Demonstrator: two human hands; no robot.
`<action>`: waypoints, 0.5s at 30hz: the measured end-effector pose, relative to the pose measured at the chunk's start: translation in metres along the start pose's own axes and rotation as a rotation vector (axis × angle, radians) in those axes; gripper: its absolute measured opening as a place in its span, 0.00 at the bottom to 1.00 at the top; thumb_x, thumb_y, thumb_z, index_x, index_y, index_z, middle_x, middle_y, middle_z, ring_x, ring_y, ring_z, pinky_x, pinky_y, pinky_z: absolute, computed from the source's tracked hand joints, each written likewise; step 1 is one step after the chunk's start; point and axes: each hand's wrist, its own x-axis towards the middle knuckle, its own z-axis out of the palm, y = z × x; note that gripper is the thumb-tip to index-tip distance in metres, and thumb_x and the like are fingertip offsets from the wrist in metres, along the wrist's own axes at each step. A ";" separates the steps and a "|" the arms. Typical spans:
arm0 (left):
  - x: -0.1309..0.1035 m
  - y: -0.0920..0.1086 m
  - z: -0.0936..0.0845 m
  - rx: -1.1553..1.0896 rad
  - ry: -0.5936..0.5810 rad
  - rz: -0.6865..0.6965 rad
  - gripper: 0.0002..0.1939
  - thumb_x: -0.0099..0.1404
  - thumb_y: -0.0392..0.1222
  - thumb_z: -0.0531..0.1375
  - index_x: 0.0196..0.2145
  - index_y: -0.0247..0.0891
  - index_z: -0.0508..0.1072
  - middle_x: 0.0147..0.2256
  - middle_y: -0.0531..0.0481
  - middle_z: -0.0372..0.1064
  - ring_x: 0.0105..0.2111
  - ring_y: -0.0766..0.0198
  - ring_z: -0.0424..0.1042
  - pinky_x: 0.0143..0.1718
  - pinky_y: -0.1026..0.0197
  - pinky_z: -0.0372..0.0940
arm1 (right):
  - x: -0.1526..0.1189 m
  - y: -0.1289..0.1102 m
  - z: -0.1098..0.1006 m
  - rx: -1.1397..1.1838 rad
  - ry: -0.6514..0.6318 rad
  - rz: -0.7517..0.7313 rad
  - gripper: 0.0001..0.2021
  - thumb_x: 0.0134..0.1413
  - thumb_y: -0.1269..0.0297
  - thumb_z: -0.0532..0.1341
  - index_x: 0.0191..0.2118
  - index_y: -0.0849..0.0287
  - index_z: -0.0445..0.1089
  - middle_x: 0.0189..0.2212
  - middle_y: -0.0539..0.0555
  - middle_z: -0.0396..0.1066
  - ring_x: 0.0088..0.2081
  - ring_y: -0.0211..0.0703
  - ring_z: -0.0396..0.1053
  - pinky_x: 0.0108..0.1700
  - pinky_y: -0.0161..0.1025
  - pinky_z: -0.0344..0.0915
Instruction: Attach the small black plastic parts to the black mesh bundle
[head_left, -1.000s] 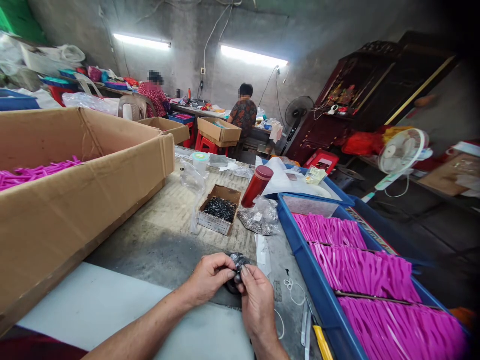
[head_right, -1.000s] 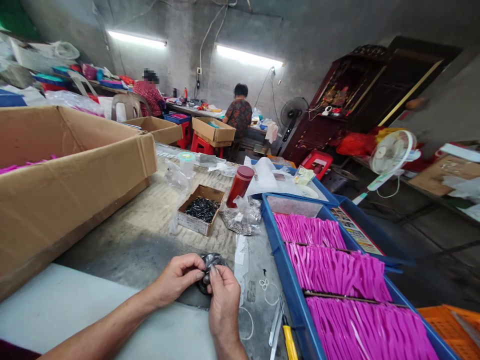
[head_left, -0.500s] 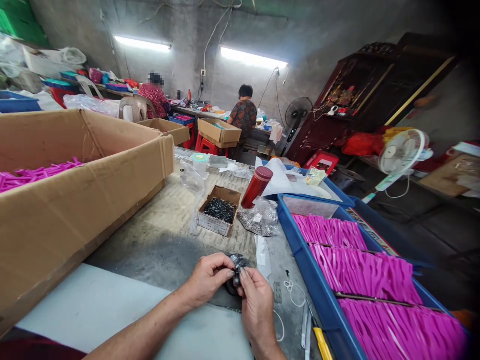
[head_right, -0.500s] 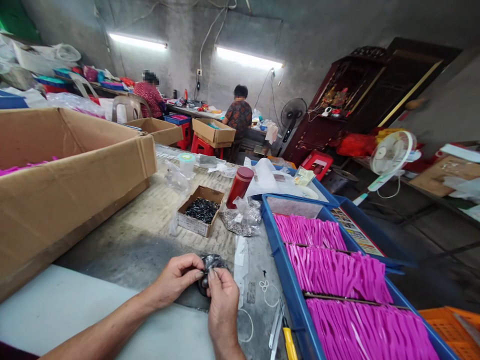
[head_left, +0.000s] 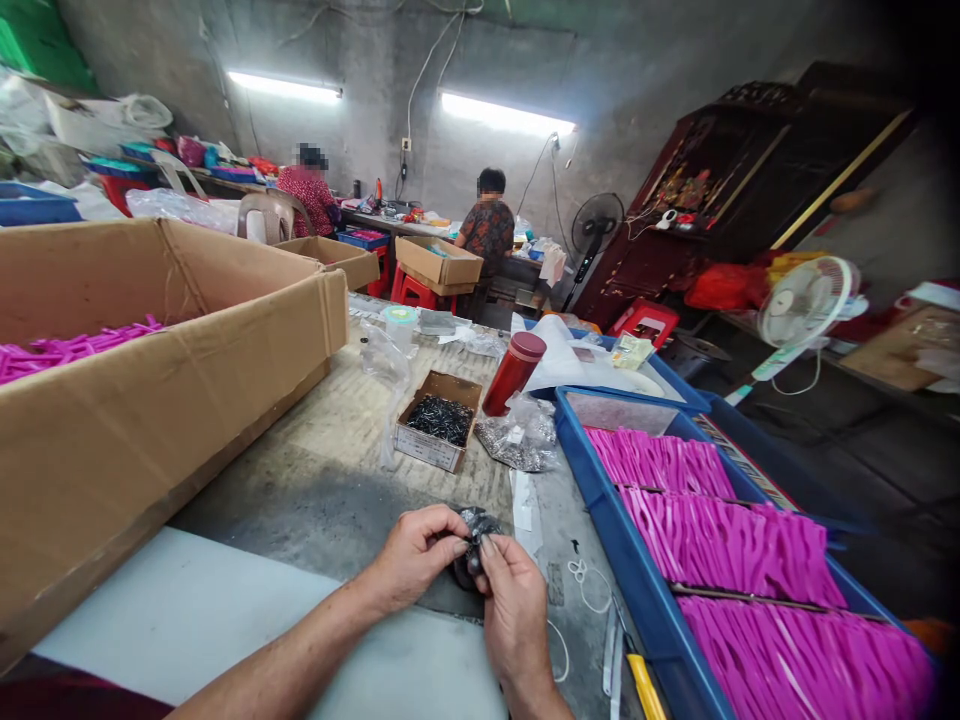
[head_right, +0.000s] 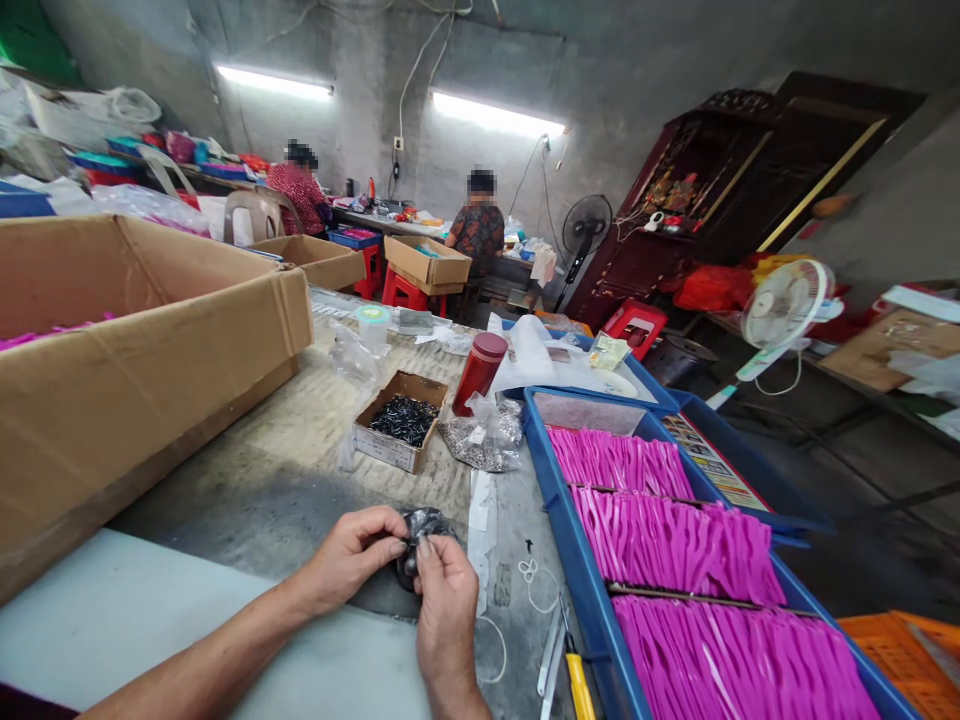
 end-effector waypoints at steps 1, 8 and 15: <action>0.000 0.000 0.000 0.001 -0.001 0.000 0.05 0.52 0.35 0.55 0.23 0.32 0.69 0.22 0.52 0.65 0.25 0.67 0.62 0.28 0.67 0.57 | 0.000 0.000 0.000 0.005 0.001 0.006 0.14 0.41 0.55 0.59 0.22 0.63 0.65 0.14 0.45 0.54 0.18 0.32 0.50 0.20 0.30 0.49; 0.000 -0.001 0.002 0.003 -0.007 0.024 0.05 0.52 0.34 0.55 0.22 0.33 0.69 0.22 0.52 0.64 0.25 0.67 0.62 0.28 0.68 0.57 | 0.000 -0.002 0.001 0.028 -0.003 0.011 0.13 0.42 0.55 0.59 0.22 0.62 0.65 0.14 0.44 0.54 0.18 0.32 0.49 0.20 0.30 0.48; -0.001 -0.001 0.002 0.058 0.002 0.064 0.05 0.53 0.34 0.55 0.22 0.34 0.70 0.22 0.52 0.65 0.25 0.67 0.63 0.28 0.67 0.58 | 0.000 0.003 0.000 0.043 0.005 -0.007 0.12 0.43 0.57 0.59 0.23 0.63 0.65 0.14 0.45 0.54 0.18 0.32 0.50 0.20 0.30 0.49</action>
